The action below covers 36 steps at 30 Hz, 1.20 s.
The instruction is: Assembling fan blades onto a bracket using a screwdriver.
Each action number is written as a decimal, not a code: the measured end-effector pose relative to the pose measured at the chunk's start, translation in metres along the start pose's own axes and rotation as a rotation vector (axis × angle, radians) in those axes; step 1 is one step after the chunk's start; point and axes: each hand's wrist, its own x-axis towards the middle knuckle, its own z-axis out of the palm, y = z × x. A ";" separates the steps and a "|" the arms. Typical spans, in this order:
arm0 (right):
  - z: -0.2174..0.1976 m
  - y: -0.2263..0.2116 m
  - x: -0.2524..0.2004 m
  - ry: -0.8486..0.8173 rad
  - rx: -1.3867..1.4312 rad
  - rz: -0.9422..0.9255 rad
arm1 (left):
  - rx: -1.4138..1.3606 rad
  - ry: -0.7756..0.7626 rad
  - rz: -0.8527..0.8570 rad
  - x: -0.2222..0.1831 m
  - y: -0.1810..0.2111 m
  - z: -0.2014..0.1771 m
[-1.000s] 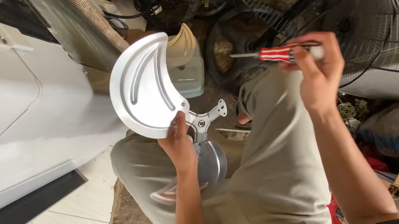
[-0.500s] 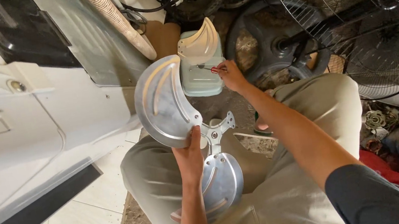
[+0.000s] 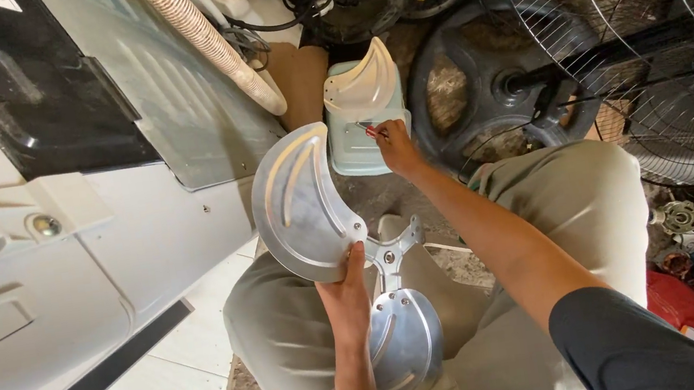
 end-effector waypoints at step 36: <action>-0.328 -0.304 -0.225 -0.112 0.709 0.099 | -0.951 -0.148 -0.282 -0.034 0.047 0.047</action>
